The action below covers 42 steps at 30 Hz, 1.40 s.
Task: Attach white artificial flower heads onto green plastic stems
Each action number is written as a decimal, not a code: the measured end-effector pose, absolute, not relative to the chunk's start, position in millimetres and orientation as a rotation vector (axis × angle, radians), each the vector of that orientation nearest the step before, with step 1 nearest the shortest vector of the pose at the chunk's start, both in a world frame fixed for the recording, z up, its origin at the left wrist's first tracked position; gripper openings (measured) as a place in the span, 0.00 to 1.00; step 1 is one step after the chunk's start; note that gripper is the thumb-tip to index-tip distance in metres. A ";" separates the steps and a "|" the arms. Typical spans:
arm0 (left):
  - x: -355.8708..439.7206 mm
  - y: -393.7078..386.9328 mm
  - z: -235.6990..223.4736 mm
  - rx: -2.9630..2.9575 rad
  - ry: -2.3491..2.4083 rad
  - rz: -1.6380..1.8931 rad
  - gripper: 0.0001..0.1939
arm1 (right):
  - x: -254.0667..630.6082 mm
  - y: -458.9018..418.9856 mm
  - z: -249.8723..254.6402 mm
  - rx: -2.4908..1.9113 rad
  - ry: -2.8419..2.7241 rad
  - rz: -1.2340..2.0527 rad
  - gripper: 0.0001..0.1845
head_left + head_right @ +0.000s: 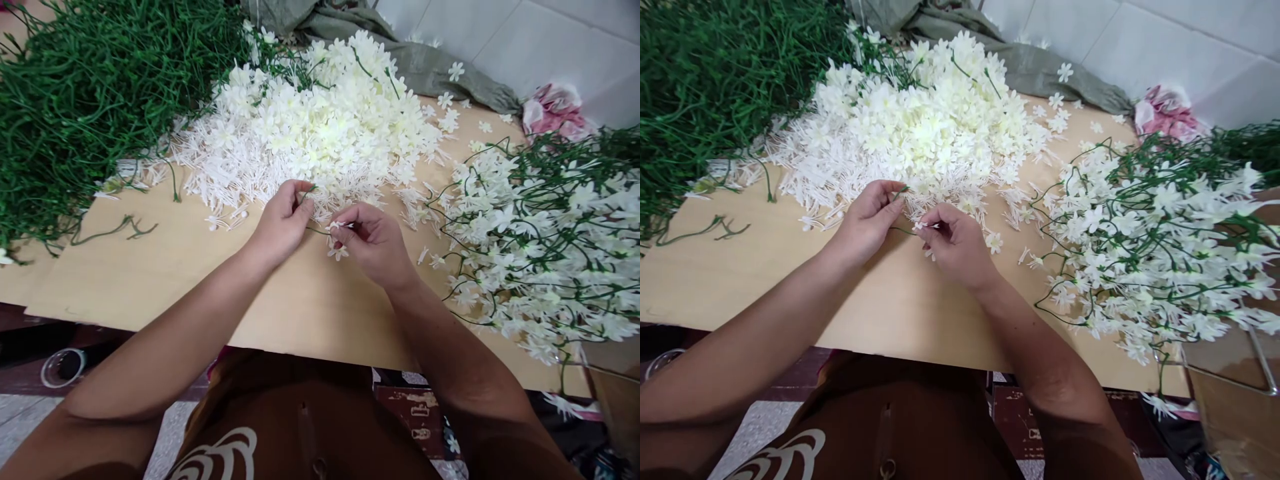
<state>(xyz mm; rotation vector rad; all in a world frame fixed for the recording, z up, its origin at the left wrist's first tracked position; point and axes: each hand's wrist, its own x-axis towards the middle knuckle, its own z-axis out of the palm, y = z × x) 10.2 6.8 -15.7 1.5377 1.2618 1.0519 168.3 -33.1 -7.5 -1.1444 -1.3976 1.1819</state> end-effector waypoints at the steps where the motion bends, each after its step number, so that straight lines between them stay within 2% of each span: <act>1: 7.1 6.9 -17.3 1.683 1.306 1.086 0.14 | 170.3 -31.4 -6.7 -1.144 -1.360 1.167 0.11; 3: 0.6 4.5 -15.5 1.974 1.376 1.167 0.22 | 174.1 -28.4 -4.9 -1.143 -1.294 1.136 0.12; 5: -3.9 -0.6 -8.7 2.224 1.389 1.215 0.24 | 176.9 -26.4 -3.1 -1.141 -1.237 1.117 0.13; 11: 2.6 -11.4 2.6 2.670 1.152 0.972 0.11 | 175.9 -25.8 -2.1 -1.078 -1.191 1.147 0.18; 13: 5.2 -9.4 0.4 2.670 1.157 0.939 0.11 | 173.7 -25.8 -3.2 -1.061 -1.172 1.154 0.18; 20: -5.7 0.8 3.9 2.277 1.251 1.238 0.11 | 176.7 -29.4 3.8 -1.063 -1.132 1.135 0.18; 26: -16.6 12.2 4.2 1.838 1.272 1.462 0.12 | 180.2 -37.7 7.8 -0.846 -1.839 1.981 0.09; 28: -16.4 13.1 4.0 1.765 1.271 1.413 0.12 | 182.1 -33.3 -0.3 -0.927 -1.883 1.945 0.07; 32: -10.2 7.5 6.8 1.683 1.221 1.171 0.13 | 193.4 -20.3 -7.3 -1.137 -1.608 1.500 0.07; 34: -6.4 5.1 7.6 1.670 1.160 1.038 0.13 | 195.1 -20.7 -1.8 -1.104 -1.523 1.413 0.07; 37: -3.9 6.8 6.5 1.594 1.098 0.964 0.14 | 178.6 -36.7 5.8 -0.906 -1.516 1.623 0.07; 42: -10.5 16.2 3.0 1.336 1.088 1.109 0.09 | 125.2 -71.8 -7.9 -0.638 -1.819 1.936 0.06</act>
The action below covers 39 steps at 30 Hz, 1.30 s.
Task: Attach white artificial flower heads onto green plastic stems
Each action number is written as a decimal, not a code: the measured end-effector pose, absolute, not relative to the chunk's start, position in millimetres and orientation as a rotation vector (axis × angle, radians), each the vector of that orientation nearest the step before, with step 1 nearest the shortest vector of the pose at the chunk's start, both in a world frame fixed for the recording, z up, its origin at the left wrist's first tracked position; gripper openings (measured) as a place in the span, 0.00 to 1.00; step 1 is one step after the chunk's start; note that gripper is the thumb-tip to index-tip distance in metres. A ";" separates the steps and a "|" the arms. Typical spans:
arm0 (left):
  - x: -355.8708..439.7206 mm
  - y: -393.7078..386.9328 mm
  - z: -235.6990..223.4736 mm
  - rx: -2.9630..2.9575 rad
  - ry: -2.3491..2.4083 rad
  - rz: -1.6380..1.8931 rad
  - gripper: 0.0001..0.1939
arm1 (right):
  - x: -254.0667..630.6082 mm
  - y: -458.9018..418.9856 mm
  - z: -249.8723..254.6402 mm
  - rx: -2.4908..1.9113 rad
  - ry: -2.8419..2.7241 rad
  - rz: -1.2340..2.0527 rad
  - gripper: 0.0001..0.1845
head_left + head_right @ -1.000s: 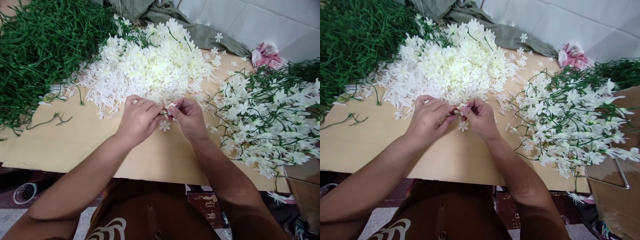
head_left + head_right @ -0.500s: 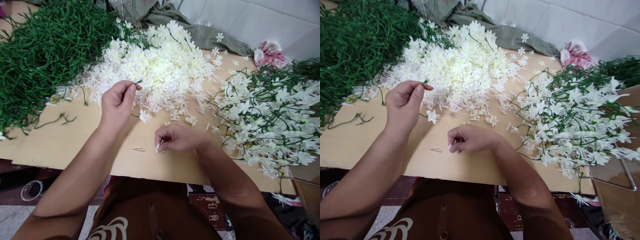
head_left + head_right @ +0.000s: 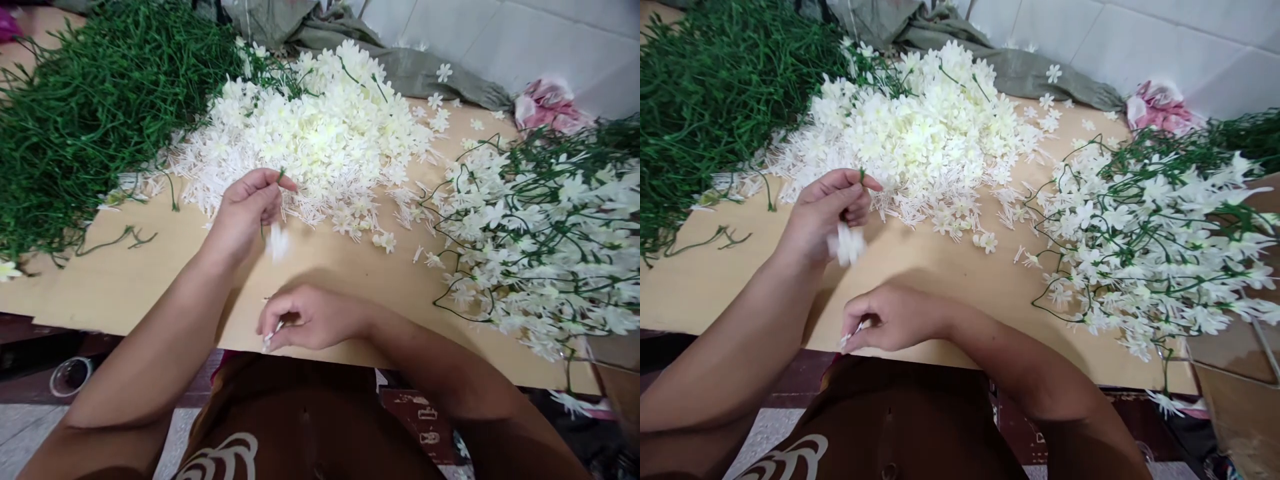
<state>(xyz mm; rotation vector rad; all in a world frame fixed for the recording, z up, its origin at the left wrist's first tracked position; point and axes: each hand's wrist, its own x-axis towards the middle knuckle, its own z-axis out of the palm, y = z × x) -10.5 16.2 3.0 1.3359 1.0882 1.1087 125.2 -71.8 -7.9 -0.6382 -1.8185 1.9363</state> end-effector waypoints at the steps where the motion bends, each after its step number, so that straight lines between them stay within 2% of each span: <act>1: -11.9 17.0 2.6 1.305 1.095 1.130 0.08 | 120.1 -72.9 -12.0 -0.644 -1.820 1.939 0.06; 6: -10.7 11.4 4.0 1.368 1.082 1.046 0.15 | 146.6 -48.4 -15.1 -0.932 -1.545 1.636 0.09; 12: -0.5 -2.5 8.3 1.425 0.970 0.759 0.19 | 182.9 -30.1 -1.6 -1.013 -1.228 1.356 0.15; 19: 7.5 -5.3 0.3 1.468 0.918 0.660 0.19 | 178.6 -27.7 -5.8 -1.141 -1.325 1.211 0.22; 24: 9.1 -5.4 0.0 1.441 0.917 0.670 0.20 | 181.4 -29.0 -8.3 -1.187 -1.406 1.108 0.19; 31: 10.5 -3.4 -5.4 1.484 0.889 0.661 0.21 | 180.4 -32.5 -8.4 -1.238 -1.625 0.742 0.12; 35: 10.1 -1.6 -9.7 1.513 0.841 0.662 0.22 | 179.0 -33.6 -12.4 -1.172 -1.646 0.803 0.11; 39: 8.7 -0.4 -11.9 1.531 0.767 0.647 0.23 | 176.4 -33.5 -14.8 -1.065 -1.508 1.082 0.14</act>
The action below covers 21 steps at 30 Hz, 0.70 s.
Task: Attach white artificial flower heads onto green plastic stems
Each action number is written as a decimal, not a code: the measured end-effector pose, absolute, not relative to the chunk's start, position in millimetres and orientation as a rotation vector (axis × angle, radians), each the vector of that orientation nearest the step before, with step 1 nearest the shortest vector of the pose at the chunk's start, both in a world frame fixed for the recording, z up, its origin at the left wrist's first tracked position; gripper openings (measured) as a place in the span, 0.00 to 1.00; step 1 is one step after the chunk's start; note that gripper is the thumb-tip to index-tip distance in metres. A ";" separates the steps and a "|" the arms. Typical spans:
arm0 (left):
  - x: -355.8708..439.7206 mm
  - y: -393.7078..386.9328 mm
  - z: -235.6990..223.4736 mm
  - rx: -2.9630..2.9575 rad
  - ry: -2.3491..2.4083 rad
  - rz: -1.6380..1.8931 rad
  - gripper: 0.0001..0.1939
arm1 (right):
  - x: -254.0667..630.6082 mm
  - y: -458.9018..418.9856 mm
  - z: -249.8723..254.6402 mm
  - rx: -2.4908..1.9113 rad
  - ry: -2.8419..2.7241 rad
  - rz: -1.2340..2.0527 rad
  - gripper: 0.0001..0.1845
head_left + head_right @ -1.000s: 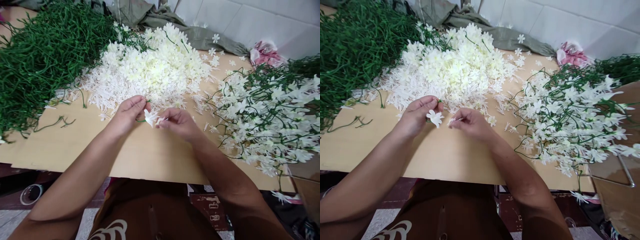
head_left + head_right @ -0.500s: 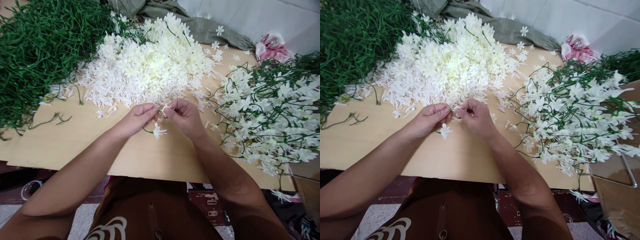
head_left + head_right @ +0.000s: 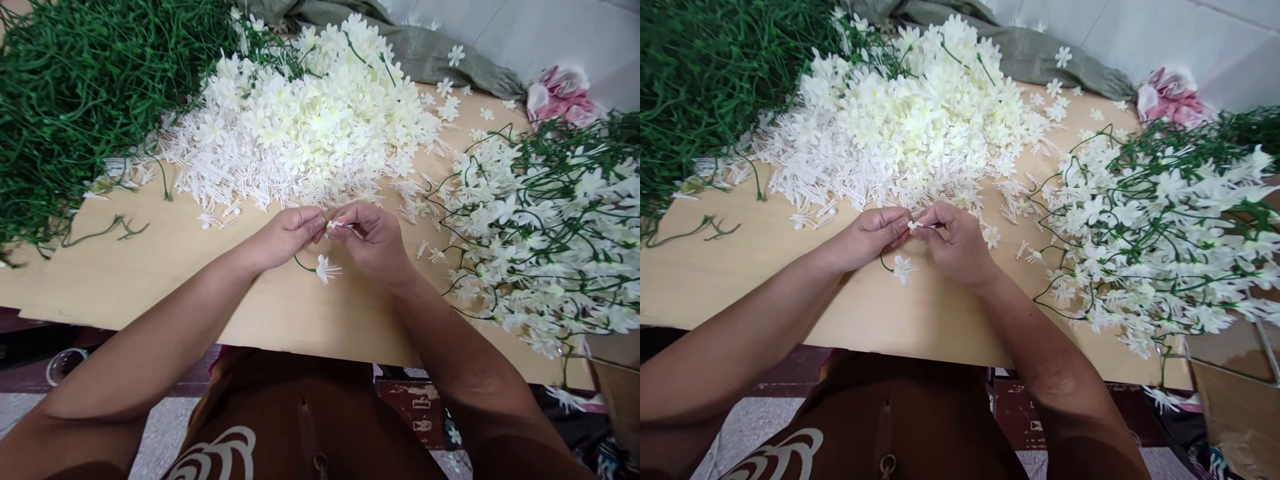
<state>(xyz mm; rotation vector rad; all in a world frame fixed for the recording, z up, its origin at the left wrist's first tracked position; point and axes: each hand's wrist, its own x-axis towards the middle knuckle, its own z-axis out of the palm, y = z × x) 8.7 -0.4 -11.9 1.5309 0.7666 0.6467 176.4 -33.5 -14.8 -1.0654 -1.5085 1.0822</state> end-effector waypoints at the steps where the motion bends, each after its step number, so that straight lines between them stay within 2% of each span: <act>1: 8.3 -0.2 -11.9 1.531 0.752 0.649 0.24 | 176.1 -32.9 -15.0 -1.037 -1.464 1.161 0.15; 9: 6.8 -0.7 -9.5 1.554 0.713 0.576 0.24 | 181.9 -23.4 -18.8 -0.968 -1.341 1.474 0.20; 21: 9.4 -4.8 -11.5 1.581 0.729 0.570 0.19 | 183.5 -21.2 -19.6 -1.006 -1.334 1.554 0.22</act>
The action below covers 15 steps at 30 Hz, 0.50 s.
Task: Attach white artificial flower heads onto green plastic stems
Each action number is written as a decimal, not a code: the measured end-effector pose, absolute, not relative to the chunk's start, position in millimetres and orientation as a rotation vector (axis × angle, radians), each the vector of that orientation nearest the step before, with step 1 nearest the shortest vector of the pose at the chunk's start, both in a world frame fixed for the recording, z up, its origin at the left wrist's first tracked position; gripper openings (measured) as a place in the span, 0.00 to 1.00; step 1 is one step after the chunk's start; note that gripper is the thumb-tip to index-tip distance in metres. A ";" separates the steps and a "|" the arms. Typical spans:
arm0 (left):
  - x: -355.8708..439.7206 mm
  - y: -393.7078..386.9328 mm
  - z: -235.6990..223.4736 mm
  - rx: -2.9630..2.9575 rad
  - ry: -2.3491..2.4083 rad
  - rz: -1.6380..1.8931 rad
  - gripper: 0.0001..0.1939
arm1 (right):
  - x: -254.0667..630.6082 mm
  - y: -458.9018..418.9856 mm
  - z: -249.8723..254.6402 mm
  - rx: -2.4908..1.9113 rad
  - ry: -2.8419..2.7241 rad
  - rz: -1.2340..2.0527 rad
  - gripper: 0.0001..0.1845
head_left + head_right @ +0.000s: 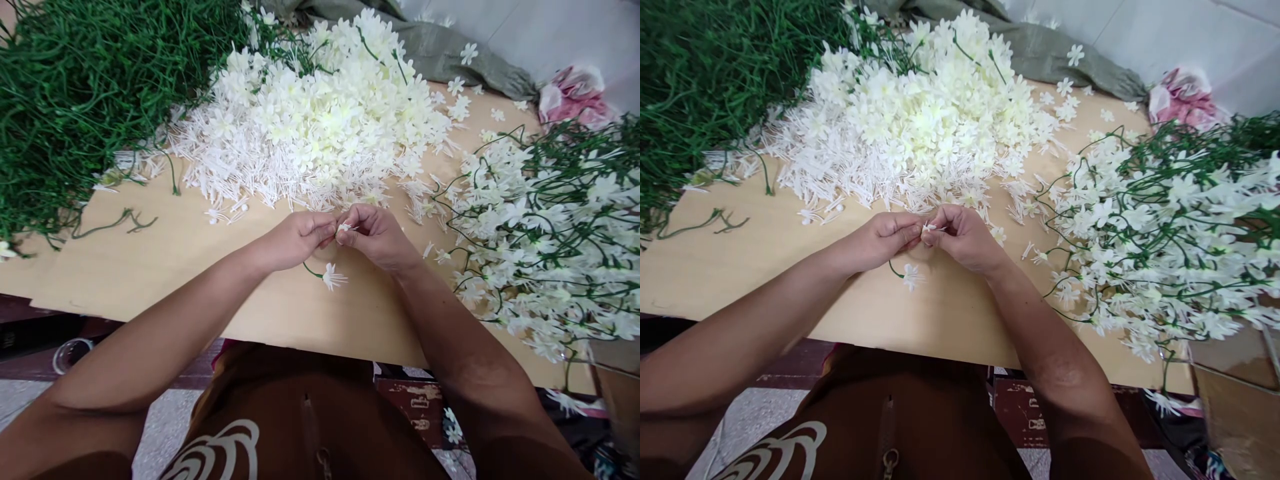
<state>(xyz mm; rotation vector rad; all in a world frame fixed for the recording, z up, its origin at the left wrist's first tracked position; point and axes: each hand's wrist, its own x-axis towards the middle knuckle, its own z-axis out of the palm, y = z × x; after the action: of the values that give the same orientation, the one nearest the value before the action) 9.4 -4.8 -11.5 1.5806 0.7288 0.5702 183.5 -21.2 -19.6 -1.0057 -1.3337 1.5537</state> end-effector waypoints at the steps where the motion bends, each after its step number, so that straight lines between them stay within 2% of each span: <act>1: 9.9 -5.1 -11.8 1.585 0.737 0.565 0.18 | 183.3 -21.2 -19.9 -1.002 -1.332 1.555 0.22; 15: 10.3 -2.3 -9.2 1.594 0.784 0.591 0.18 | 183.6 -23.8 -17.7 -1.048 -1.336 1.549 0.18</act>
<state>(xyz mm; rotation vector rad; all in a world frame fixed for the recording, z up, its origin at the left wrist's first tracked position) 10.3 -2.3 -9.2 1.5944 0.7838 0.5913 183.6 -23.8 -17.7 -1.0482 -1.3357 1.5489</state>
